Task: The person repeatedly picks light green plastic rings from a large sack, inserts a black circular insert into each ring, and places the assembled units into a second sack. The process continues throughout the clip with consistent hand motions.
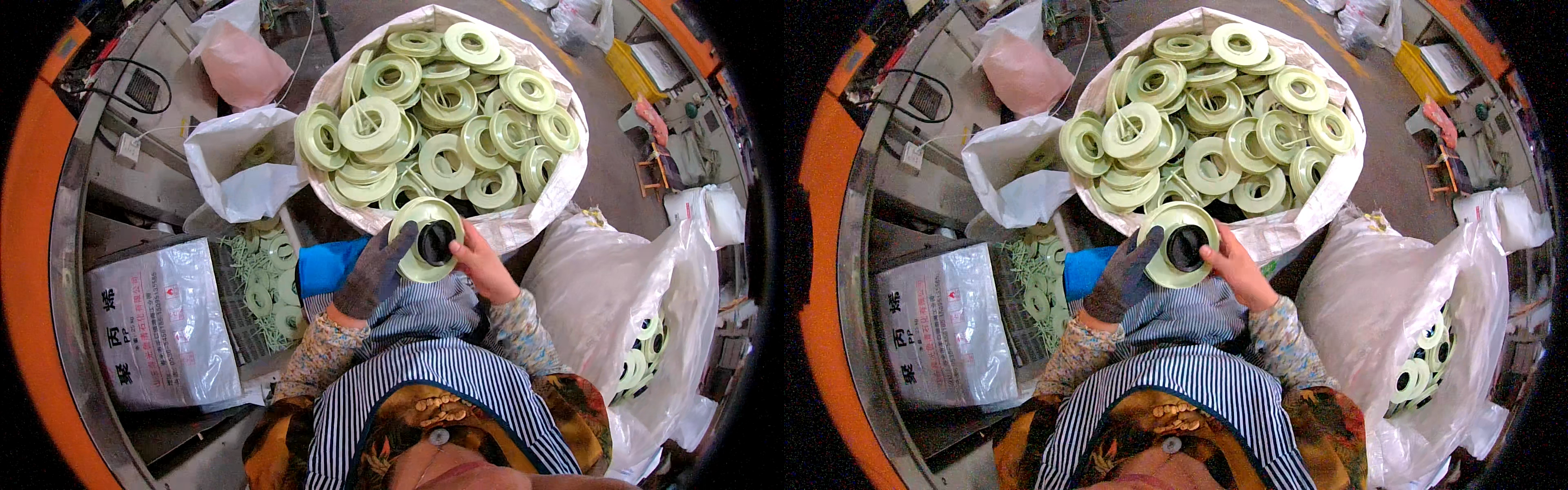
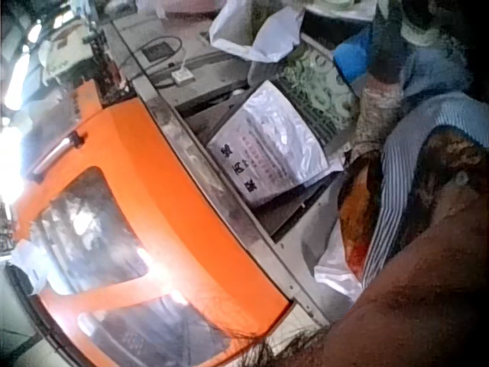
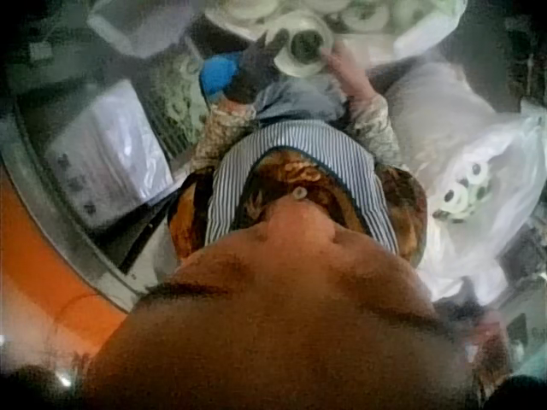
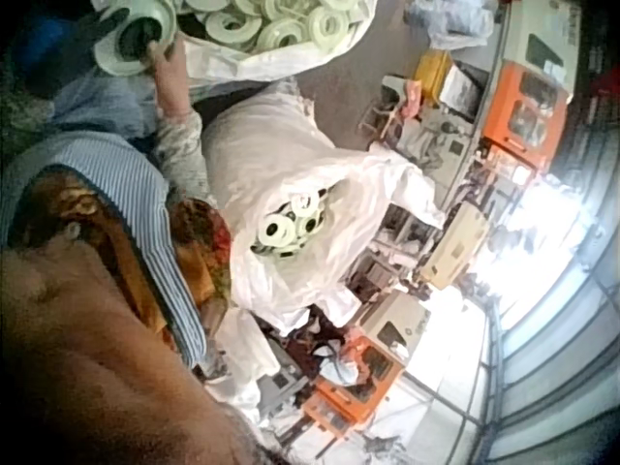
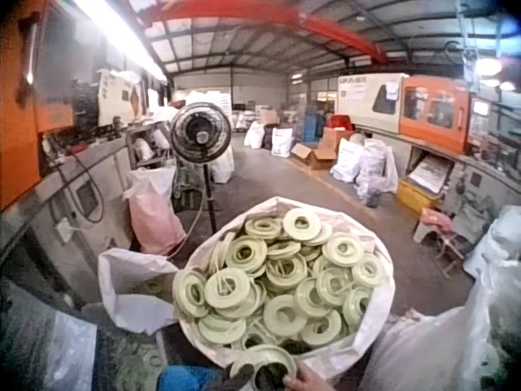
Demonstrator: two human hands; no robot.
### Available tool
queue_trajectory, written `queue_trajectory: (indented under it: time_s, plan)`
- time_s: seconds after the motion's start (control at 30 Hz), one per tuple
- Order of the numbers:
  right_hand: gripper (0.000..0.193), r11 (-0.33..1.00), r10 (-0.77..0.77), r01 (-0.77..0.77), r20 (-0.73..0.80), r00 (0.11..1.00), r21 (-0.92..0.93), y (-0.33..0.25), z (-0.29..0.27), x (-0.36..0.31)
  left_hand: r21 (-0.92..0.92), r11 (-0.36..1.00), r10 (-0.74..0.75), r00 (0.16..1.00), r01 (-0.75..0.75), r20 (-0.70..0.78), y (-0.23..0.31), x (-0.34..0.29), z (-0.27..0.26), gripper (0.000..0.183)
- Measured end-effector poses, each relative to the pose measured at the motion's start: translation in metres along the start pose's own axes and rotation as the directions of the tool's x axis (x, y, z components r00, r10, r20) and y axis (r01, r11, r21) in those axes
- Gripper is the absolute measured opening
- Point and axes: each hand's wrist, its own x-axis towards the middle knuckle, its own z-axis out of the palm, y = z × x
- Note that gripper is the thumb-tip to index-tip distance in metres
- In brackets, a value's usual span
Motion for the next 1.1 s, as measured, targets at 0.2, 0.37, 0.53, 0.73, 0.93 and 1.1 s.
queue_trajectory:
  time_s: [0.2, 0.37, 0.53, 0.73, 0.93, 1.1]
  plan:
    - [0.083, 0.032, -0.523, 0.553, 0.457, 0.719, -0.833, -0.031, -0.002, -0.01, -0.026, 0.996, -0.076, 0.989, 0.08, 0.128, -0.018, -0.001, 0.026, 0.073]
    - [0.057, 0.33, -0.458, 0.169, -0.001, 0.889, -0.929, -0.024, 0.007, -0.01, -0.05, 0.995, -0.076, 0.983, 0.085, 0.164, -0.003, 0.019, 0.039, 0.075]
    - [0.024, 0.309, -0.395, 0.055, -0.076, 0.915, -0.949, -0.012, -0.025, 0.013, -0.049, 0.964, -0.252, 0.955, 0.262, 0.158, -0.007, 0.018, 0.043, 0.053]
    - [0.033, 0.286, -0.662, 0.459, 0.173, 0.73, -0.841, -0.044, -0.027, 0.01, -0.776, -0.544, -0.24, 0.827, 0.319, 0.509, -0.043, 0.035, 0.045, 0.051]
    - [0.033, 0.419, -0.639, 0.485, 0.131, 0.758, -0.768, -0.053, -0.012, 0.013, -0.897, -0.181, -0.323, 0.837, 0.403, 0.442, -0.043, 0.035, 0.04, 0.05]
    - [0.045, 0.276, -0.612, 0.354, 0.121, 0.781, -0.894, -0.061, 0.0, 0.005, -0.934, -0.21, -0.507, 0.785, 0.288, 0.356, -0.026, 0.035, 0.032, 0.052]
